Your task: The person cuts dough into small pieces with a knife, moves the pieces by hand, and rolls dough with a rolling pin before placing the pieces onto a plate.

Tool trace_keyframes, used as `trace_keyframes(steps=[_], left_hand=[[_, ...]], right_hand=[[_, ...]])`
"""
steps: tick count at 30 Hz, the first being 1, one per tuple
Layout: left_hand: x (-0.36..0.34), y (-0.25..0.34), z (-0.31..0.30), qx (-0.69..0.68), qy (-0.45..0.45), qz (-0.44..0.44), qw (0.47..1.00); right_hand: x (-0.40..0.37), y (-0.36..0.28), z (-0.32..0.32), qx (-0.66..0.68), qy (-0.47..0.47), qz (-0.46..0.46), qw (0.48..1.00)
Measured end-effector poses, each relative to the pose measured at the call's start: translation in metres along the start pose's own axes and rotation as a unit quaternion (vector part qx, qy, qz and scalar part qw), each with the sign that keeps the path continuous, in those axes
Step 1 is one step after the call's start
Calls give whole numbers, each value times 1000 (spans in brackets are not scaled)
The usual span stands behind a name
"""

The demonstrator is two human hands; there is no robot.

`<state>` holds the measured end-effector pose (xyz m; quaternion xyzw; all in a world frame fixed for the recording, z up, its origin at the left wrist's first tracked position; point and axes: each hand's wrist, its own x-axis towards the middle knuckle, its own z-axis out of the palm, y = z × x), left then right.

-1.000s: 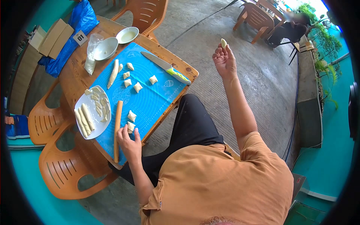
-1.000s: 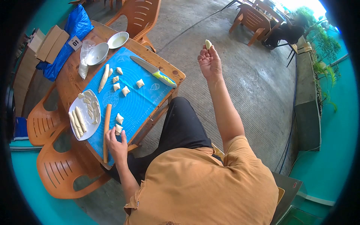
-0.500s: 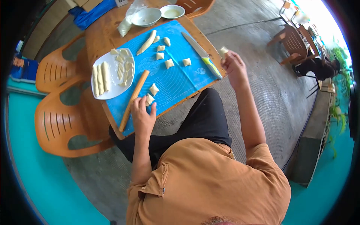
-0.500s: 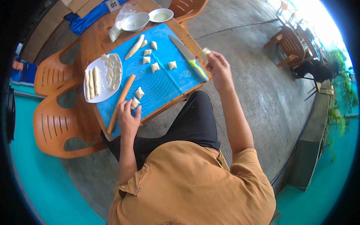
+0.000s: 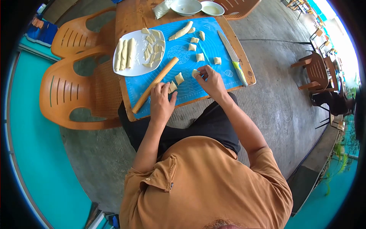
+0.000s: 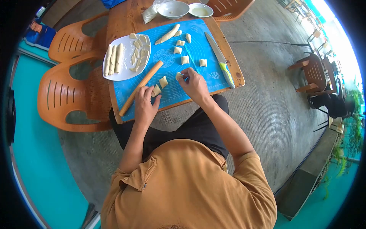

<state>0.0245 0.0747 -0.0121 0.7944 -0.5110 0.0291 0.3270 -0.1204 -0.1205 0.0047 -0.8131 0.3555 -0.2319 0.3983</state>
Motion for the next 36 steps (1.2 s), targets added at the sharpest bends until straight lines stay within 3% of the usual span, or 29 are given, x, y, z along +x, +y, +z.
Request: trace_keyframes(steps=[7,13,19,22,25,29,36], left_hand=[[1,3,2,5,21,-17,1000],[2,1,3,-3,29,0,1000],[1,-2,6,-14,29,0,999],[2,1,6,-7,31,-5,999],[4,4,3,4,28,-7,1000],[12,7,-2,12,28,-9,999],[39,44,12,27,11,79,996]], right_hand=[[-1,13,-1,-121,30,-50,991],[-10,15,-16,-98,30,-52,993],[-8,60,-61,-206,162,-92,961],[-7,66,-83,-336,205,-60,917],[-5,80,-96,-357,183,-2,916],[2,95,-101,-364,176,37,914],[10,101,-94,-314,187,29,930]])
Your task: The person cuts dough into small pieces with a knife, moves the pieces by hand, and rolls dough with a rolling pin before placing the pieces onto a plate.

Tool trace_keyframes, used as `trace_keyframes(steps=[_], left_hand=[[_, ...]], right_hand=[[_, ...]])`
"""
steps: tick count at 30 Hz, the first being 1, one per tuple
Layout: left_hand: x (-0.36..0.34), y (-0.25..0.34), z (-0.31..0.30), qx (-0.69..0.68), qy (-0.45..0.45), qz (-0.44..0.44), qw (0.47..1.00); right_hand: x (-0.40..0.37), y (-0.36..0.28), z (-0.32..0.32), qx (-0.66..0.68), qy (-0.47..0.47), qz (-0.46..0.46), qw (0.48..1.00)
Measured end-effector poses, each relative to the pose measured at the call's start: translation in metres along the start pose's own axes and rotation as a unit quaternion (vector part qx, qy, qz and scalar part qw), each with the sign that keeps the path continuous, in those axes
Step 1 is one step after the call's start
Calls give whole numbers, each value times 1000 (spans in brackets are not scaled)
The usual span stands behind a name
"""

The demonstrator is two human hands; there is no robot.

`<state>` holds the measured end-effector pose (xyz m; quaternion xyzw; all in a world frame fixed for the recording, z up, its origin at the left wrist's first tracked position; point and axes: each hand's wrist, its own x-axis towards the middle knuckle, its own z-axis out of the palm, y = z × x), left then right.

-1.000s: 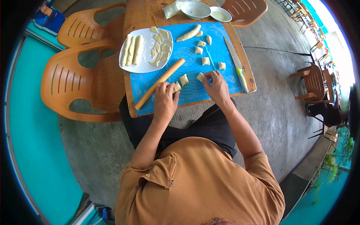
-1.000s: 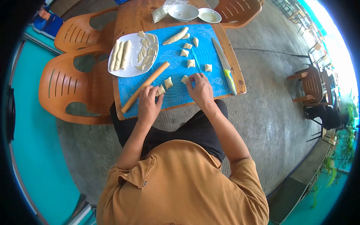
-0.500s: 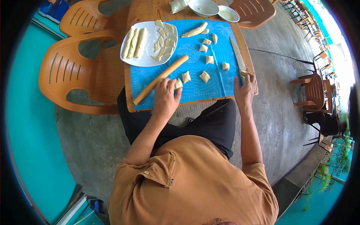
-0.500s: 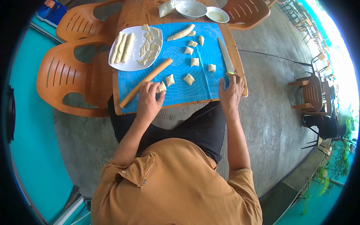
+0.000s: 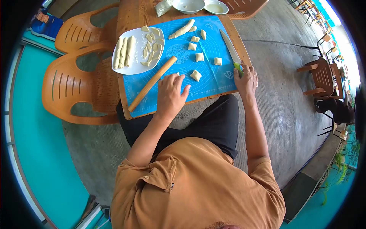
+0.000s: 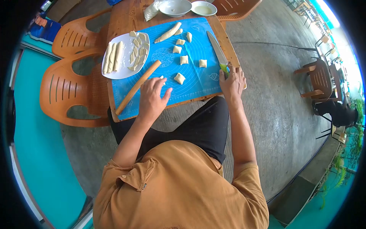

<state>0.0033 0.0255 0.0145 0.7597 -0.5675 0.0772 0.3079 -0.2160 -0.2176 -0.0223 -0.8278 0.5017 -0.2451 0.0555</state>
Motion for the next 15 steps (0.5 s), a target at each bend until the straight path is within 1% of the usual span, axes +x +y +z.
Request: trace_keyframes(steps=[1,2,3,5,6,10,12,13,15], left_hand=[[4,4,6,14,6,29,999],[10,8,10,3,-21,22,1000],[15,11,14,4,-24,27,999],[26,16,24,53,-45,36,997],[30,19,28,67,-68,23,995],[37,19,41,89,-97,23,991],[37,18,48,86,-63,41,993],[37,16,52,88,-67,48,993],[37,15,54,89,-63,47,993]], right_hand=[[-1,0,1,-1,9,-4,1000],[0,1,3,0,12,1,1000],[-1,3,5,13,17,0,1000],[-2,5,6,26,23,6,999],[-2,5,7,37,17,9,999],[-3,3,2,55,15,15,998],[-3,-1,-2,52,2,29,998],[-2,-1,-4,45,-14,32,998],[-2,-1,-5,41,-13,34,998]])
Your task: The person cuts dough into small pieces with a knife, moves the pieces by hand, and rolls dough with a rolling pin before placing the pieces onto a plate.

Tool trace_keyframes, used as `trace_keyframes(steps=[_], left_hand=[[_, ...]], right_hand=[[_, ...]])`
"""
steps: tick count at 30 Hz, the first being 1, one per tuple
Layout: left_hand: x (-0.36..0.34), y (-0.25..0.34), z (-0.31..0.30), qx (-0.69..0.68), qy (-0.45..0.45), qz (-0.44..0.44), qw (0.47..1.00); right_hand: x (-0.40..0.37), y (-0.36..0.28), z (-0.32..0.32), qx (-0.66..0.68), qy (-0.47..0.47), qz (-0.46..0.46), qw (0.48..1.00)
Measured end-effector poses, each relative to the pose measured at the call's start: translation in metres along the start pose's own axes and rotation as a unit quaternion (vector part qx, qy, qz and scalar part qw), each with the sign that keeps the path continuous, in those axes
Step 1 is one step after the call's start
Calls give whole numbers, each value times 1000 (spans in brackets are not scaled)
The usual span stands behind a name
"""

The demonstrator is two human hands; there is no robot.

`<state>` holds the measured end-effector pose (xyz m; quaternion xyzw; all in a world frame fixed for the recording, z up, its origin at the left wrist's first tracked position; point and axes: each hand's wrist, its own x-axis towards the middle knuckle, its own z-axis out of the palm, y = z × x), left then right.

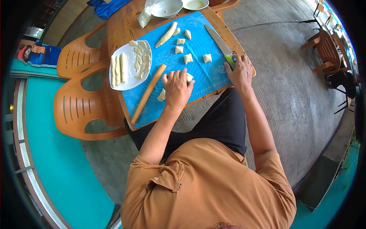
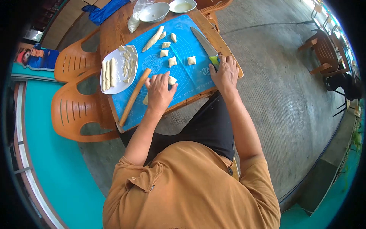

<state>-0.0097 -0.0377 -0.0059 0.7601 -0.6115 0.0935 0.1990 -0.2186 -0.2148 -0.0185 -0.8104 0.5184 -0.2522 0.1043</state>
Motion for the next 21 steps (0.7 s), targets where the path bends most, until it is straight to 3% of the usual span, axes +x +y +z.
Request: trace_keyframes(steps=[7,9,15,21], left_hand=[[1,-1,2,-30,34,18,999],[-1,-4,-3,-109,85,39,990],[-16,-1,-20,-235,96,64,965],[-19,-5,-12,-146,80,52,985]], right_hand=[[-2,2,7,-15,13,-6,1000],[-3,2,6,-10,9,-2,1000],[-1,2,6,-14,4,-1,1000],[-1,-2,3,-10,1,4,1000]])
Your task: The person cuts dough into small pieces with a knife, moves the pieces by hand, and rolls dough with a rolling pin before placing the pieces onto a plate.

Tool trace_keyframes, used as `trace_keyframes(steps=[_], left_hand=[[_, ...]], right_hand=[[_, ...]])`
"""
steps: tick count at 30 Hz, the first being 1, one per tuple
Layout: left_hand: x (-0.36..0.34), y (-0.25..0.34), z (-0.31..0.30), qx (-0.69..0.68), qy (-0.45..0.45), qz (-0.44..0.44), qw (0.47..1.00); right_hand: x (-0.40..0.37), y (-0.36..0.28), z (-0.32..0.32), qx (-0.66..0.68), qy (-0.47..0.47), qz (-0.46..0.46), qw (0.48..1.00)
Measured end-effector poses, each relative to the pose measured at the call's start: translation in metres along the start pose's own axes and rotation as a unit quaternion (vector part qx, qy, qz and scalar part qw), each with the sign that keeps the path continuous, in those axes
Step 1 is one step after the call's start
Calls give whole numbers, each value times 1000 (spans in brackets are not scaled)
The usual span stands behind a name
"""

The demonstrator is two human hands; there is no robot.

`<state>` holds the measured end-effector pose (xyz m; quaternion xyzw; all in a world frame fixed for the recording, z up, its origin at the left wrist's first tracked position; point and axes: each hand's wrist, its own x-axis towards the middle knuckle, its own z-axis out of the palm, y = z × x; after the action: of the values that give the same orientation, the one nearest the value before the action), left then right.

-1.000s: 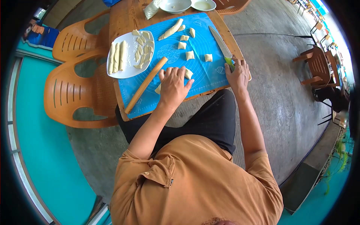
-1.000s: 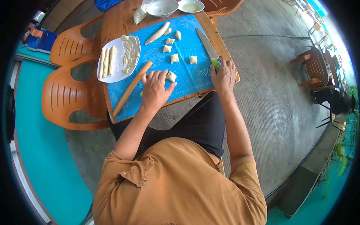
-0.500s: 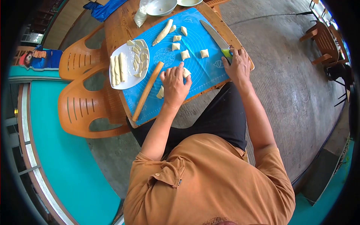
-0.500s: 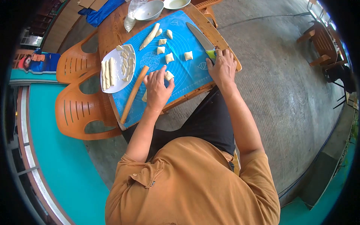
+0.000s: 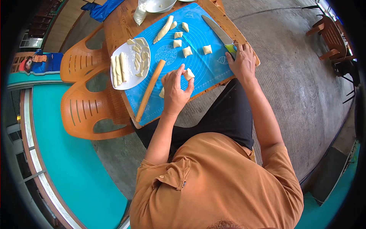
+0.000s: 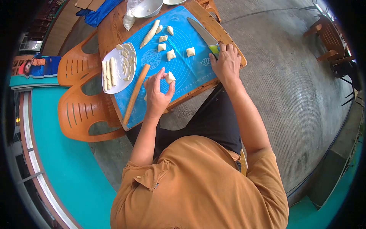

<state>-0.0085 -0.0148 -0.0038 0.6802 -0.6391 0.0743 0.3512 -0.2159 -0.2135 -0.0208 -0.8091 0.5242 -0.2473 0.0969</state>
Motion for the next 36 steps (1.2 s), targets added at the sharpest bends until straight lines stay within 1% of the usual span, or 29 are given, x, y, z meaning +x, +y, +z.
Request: trace_keyframes(steps=[1,3,8,12,16,17,20,22,25,29,31,32,34,35,36], left_hand=[[0,0,2,-1,1,-1,1000],[3,0,5,59,-1,-6,998],[5,0,20,73,-16,-29,997],[-1,2,20,105,-27,-50,993],[-6,6,11,92,-7,-48,995],[-7,7,7,91,-16,-40,995],[-11,5,4,83,-21,-33,996],[-13,3,4,75,-18,-34,996],[-14,4,4,66,-2,-28,997],[-13,3,1,52,-16,-27,998],[-14,1,1,51,-19,-33,998],[-15,-1,2,51,-17,-27,998],[-18,-3,3,49,-11,-27,998],[-18,-3,2,46,-11,-25,999],[-19,-2,1,43,-11,-22,999]], right_hand=[[0,0,1,-1,6,1,1000],[1,1,1,-3,5,-2,1000],[1,2,4,-7,15,-11,1000],[1,-1,1,-10,1,-3,1000],[3,-2,-2,-1,-13,7,1000],[3,-1,-2,-4,-13,1,1000],[4,4,3,10,1,-15,1000],[5,9,7,7,32,-39,999],[8,8,3,-30,29,-44,998],[10,12,-2,-32,35,-60,997],[9,15,-7,36,39,-42,998],[6,13,-12,34,36,-49,998],[-4,3,-31,145,53,-81,985],[-10,-3,-43,142,49,-87,985],[-17,-11,-56,163,-8,-52,985]])
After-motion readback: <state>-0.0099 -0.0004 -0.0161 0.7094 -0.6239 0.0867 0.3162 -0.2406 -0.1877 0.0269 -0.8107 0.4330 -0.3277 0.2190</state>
